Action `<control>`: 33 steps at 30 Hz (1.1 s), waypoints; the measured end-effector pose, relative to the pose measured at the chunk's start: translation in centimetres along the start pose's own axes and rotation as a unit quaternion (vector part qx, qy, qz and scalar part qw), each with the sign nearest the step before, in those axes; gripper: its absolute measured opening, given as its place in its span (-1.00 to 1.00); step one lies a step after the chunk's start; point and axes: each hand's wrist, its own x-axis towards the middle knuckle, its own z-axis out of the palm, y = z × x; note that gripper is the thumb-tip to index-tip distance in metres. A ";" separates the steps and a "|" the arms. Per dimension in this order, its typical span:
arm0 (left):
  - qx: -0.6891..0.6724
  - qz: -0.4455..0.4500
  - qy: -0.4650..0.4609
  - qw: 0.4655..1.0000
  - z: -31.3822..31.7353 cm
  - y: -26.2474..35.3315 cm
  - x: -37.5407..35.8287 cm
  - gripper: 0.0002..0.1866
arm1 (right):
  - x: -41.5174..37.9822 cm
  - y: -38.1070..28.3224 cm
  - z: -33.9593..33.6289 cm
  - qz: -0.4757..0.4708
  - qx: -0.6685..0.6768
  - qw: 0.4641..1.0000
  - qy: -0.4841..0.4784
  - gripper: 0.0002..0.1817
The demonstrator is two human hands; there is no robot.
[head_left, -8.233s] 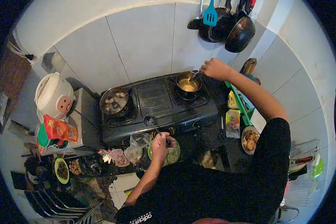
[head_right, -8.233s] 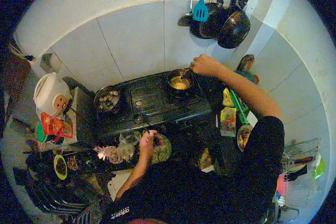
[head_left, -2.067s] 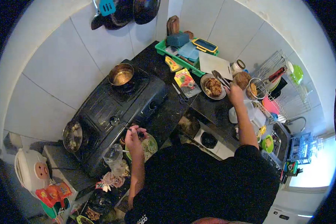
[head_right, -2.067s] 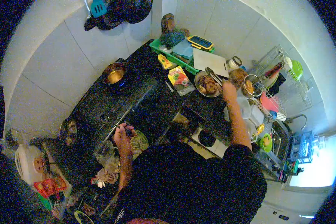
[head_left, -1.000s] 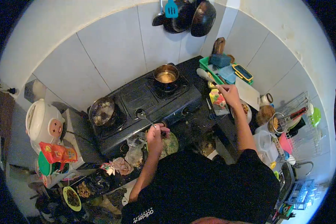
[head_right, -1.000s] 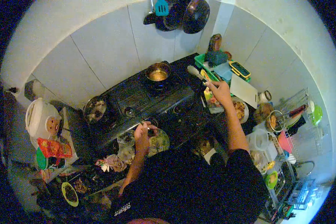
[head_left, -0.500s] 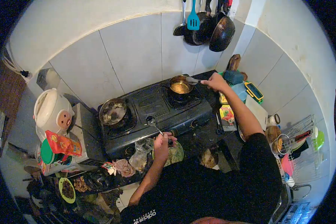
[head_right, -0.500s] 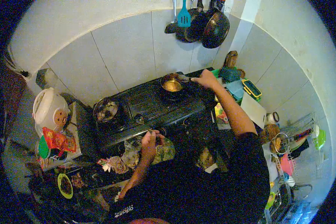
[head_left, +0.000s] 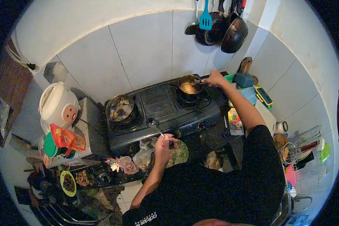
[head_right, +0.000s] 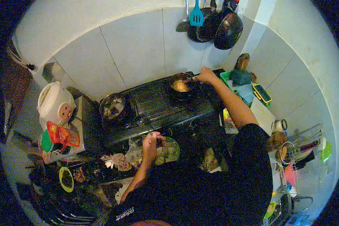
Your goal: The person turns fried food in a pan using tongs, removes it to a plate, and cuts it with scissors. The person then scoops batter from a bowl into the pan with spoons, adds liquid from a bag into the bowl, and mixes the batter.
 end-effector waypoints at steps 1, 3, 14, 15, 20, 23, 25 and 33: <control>0.001 0.001 0.002 1.000 -0.1 0.0 -0.1 -0.63 | 0.2 0.1 0.2 -0.005 0.004 1.000 0.002 -0.47; -0.006 -0.023 0.014 1.000 0.0 0.1 -0.2 -0.63 | 0.5 0.5 0.6 -0.007 0.008 1.000 0.011 -0.48; 0.020 0.005 0.017 1.000 -0.2 0.2 -0.7 -0.63 | -3.1 1.0 -0.6 0.007 0.062 0.997 0.045 -0.50; 0.012 0.004 0.015 1.000 -0.2 0.1 -0.7 -0.64 | -3.6 1.3 -0.8 0.014 0.086 0.995 0.040 -0.49; 0.011 0.000 0.005 1.000 0.0 0.5 -0.7 -0.65 | -5.3 2.0 -1.2 0.021 0.142 0.990 0.011 -0.47; 0.011 -0.012 0.004 1.000 0.2 1.0 -0.9 -0.66 | -7.5 1.2 -1.6 0.039 0.189 0.981 0.012 -0.48; 0.012 -0.013 0.001 1.000 0.1 0.9 -1.0 -0.66 | -9.8 -1.6 -2.9 0.152 0.181 0.972 -0.014 -0.48; 0.017 -0.006 -0.014 1.000 0.0 0.6 -0.9 -0.66 | -9.5 1.3 0.8 0.009 0.157 0.985 0.075 -0.46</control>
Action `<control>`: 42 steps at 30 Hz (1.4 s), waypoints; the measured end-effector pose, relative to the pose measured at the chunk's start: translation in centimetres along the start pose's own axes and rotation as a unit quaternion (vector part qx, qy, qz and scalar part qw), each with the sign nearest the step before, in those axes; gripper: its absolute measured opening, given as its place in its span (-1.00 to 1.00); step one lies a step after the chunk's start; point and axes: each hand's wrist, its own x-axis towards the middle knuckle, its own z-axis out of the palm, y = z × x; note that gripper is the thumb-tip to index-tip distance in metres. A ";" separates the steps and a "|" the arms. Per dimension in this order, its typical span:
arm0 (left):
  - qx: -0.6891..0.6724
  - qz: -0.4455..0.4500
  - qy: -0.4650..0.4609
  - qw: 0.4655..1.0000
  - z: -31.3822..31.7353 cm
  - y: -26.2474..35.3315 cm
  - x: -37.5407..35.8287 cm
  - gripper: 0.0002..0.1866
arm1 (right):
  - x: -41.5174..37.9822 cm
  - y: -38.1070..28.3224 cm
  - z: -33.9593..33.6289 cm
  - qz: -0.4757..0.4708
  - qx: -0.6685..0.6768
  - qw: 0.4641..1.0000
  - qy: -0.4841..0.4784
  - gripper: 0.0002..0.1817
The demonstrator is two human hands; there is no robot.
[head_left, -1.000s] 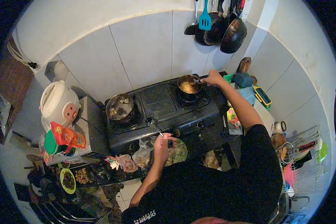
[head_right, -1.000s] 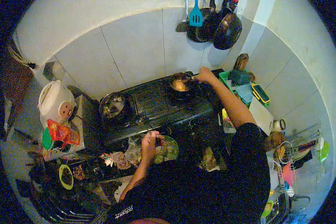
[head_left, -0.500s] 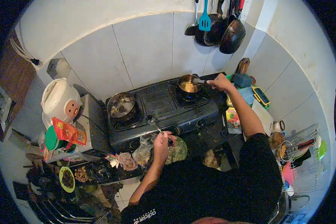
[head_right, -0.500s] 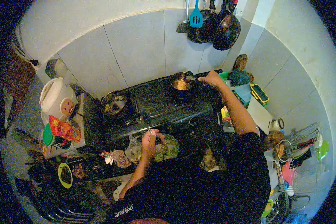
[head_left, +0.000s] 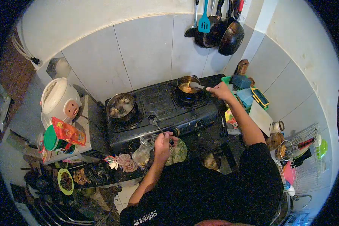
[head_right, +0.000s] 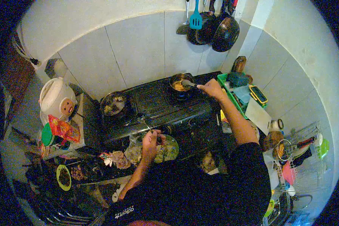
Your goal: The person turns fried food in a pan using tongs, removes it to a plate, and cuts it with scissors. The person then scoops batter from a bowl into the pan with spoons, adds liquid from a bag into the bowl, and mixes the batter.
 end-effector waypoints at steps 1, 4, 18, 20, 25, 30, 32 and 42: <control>0.001 0.000 -0.002 1.000 0.0 0.0 0.1 -0.66 | -0.1 0.0 0.0 0.000 0.006 1.000 -0.009 -0.46; 0.021 0.014 -0.007 1.000 0.3 0.2 0.0 -0.65 | -0.8 -0.2 -0.5 0.043 0.034 0.997 -0.053 -0.40; 0.504 0.217 -0.007 0.836 3.0 5.1 8.0 -0.73 | -3.9 -2.1 -0.5 0.191 0.157 0.965 -0.085 -0.47; 0.588 0.212 0.020 0.781 3.6 4.4 10.1 -0.76 | -3.9 -1.9 -0.2 0.189 0.188 0.960 -0.081 -0.47; 0.637 0.241 0.030 0.731 4.6 4.3 12.7 -0.78 | -4.1 -1.0 0.8 0.187 0.207 0.958 -0.068 -0.49; 0.663 0.261 0.041 0.700 5.2 3.7 14.9 -0.79 | -3.0 1.4 2.3 0.169 0.247 0.953 -0.051 -0.47; 0.677 0.255 0.029 0.690 5.7 3.9 15.2 -0.77 | -4.0 -0.3 1.6 0.178 0.249 0.950 -0.058 -0.48; 0.718 0.257 0.007 0.647 6.2 3.6 17.0 -0.81 | -4.4 1.2 2.6 0.200 0.339 0.915 -0.086 -0.48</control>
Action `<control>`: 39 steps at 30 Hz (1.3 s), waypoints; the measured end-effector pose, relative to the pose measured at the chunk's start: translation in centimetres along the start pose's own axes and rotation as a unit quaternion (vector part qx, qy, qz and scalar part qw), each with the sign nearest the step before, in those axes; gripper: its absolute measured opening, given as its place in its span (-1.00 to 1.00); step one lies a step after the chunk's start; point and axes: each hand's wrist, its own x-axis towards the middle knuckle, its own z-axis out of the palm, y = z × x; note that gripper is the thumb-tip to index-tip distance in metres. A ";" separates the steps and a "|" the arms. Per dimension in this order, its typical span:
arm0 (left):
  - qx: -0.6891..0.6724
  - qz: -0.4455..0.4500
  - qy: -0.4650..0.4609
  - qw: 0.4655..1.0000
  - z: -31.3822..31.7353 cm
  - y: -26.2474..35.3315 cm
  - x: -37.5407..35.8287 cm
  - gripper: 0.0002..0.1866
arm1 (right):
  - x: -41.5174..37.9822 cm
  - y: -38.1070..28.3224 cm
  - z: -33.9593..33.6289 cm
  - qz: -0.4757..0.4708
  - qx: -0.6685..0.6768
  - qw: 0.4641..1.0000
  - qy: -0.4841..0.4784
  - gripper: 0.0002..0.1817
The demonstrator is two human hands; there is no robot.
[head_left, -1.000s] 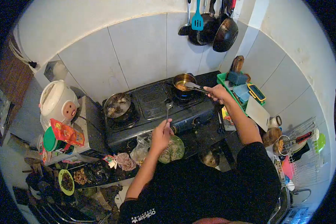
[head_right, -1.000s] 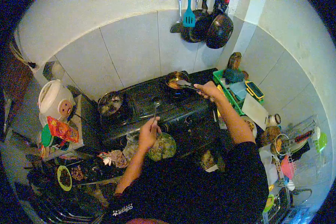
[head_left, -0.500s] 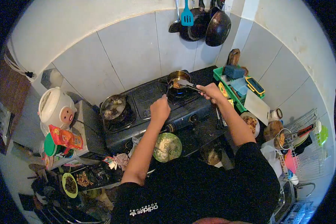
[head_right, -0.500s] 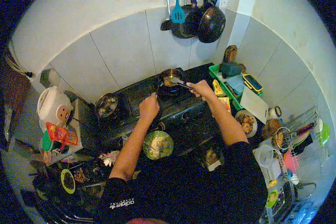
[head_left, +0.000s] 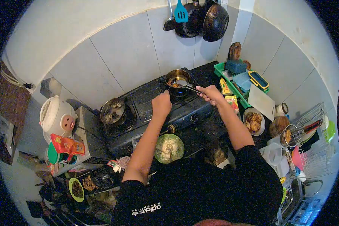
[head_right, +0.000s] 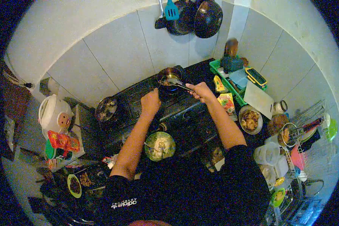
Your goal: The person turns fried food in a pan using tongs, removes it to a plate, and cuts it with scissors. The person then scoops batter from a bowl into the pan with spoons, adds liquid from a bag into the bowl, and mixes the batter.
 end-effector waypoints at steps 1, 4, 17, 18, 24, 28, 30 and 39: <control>0.003 -0.001 -0.004 1.000 -0.1 0.1 0.1 -0.81 | -0.7 -0.5 0.1 0.012 -0.041 0.999 0.017 -0.49; 0.014 -0.004 -0.023 1.000 -0.9 0.8 0.4 -0.83 | 1.6 1.5 -0.3 -0.019 0.008 1.000 0.015 -0.52; 0.021 -0.011 -0.023 0.999 0.9 -0.1 0.7 -0.86 | 2.3 2.5 -0.8 0.076 0.259 0.956 -0.112 -0.52; 0.021 -0.010 -0.023 0.999 0.6 0.0 0.7 -0.86 | 2.5 2.7 -0.7 0.075 0.260 0.957 -0.108 -0.53; -0.005 -0.026 0.000 1.000 -0.8 0.2 0.7 -0.85 | 2.4 2.6 -1.1 0.072 0.262 0.959 -0.085 -0.55; -0.012 -0.030 0.011 0.999 -0.8 -0.1 0.6 -0.84 | 1.9 1.9 -1.5 0.000 0.168 0.985 -0.031 -0.53; -0.018 -0.034 0.012 0.999 -0.8 -0.2 0.4 -0.84 | 1.5 1.1 -1.7 -0.054 0.094 0.994 0.000 -0.52; -0.081 -0.076 0.051 0.993 -2.3 -0.5 -1.2 -0.87 | -0.5 -5.1 -4.3 -0.332 -0.437 0.832 0.078 -0.40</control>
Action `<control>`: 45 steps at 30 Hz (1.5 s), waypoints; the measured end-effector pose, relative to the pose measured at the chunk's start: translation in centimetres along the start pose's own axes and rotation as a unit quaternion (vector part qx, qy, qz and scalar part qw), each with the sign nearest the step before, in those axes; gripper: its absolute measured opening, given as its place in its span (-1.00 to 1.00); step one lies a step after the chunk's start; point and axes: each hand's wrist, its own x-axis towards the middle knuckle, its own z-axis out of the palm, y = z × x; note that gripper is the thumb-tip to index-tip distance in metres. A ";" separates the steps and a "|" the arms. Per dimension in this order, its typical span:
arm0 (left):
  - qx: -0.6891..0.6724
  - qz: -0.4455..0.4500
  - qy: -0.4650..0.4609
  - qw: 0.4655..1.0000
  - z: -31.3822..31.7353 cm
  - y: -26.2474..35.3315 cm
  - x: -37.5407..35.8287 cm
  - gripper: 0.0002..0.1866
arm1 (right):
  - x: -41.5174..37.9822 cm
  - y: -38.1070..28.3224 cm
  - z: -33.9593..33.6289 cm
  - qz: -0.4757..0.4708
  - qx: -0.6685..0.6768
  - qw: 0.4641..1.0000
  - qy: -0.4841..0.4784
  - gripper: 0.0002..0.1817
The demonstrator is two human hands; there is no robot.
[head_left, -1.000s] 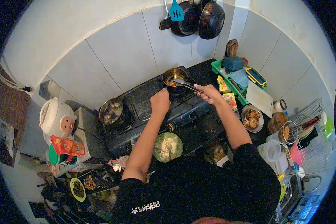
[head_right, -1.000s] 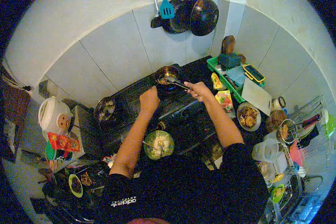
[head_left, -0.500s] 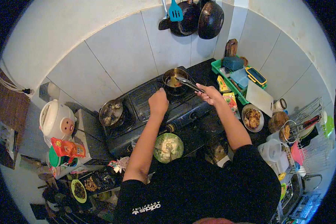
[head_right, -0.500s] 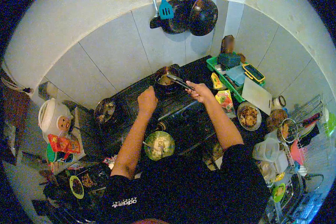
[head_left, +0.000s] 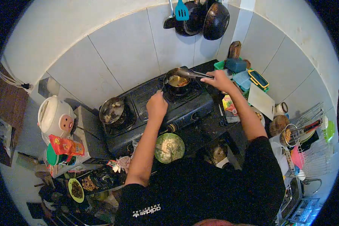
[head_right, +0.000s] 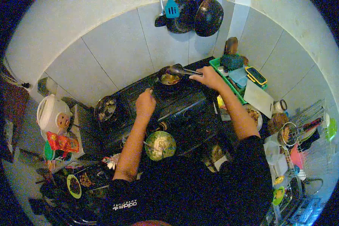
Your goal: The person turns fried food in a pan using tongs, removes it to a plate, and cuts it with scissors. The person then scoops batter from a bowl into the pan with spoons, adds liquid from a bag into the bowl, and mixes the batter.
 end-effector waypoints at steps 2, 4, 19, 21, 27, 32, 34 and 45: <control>-0.080 -0.068 -0.022 0.994 -0.5 -0.6 -0.3 -0.82 | 0.6 -0.6 -0.9 -0.052 -0.023 0.998 -0.013 -0.40; -0.130 -0.062 0.013 0.989 -0.3 -1.7 -1.0 -0.80 | 1.6 -0.1 -1.0 -0.166 -0.119 0.979 -0.004 -0.45; -0.269 -0.114 0.047 0.955 -1.7 -3.8 -5.4 -0.75 | 6.9 -3.7 -3.9 -0.303 -0.235 0.913 -0.141 -0.49; -0.263 -0.119 0.041 0.957 -1.8 -3.8 -5.6 -0.76 | 7.8 -3.6 -3.5 -0.295 -0.239 0.911 -0.159 -0.48; -0.272 -0.108 0.048 0.955 -2.0 -3.7 -5.9 -0.76 | 9.0 -2.7 -2.7 -0.262 -0.247 0.911 -0.199 -0.43; -0.273 -0.111 0.031 0.955 -2.3 -3.8 -5.9 -0.76 | 9.2 -2.2 -3.4 -0.242 -0.183 0.935 -0.183 -0.42; -0.277 -0.109 0.027 0.954 -2.0 -4.0 -5.9 -0.76 | 9.5 -1.6 -3.5 -0.235 -0.188 0.939 -0.165 -0.40; -0.283 -0.113 0.003 0.952 -1.7 -3.8 -5.7 -0.76 | 9.4 -2.4 -2.8 -0.209 -0.221 0.930 -0.205 -0.45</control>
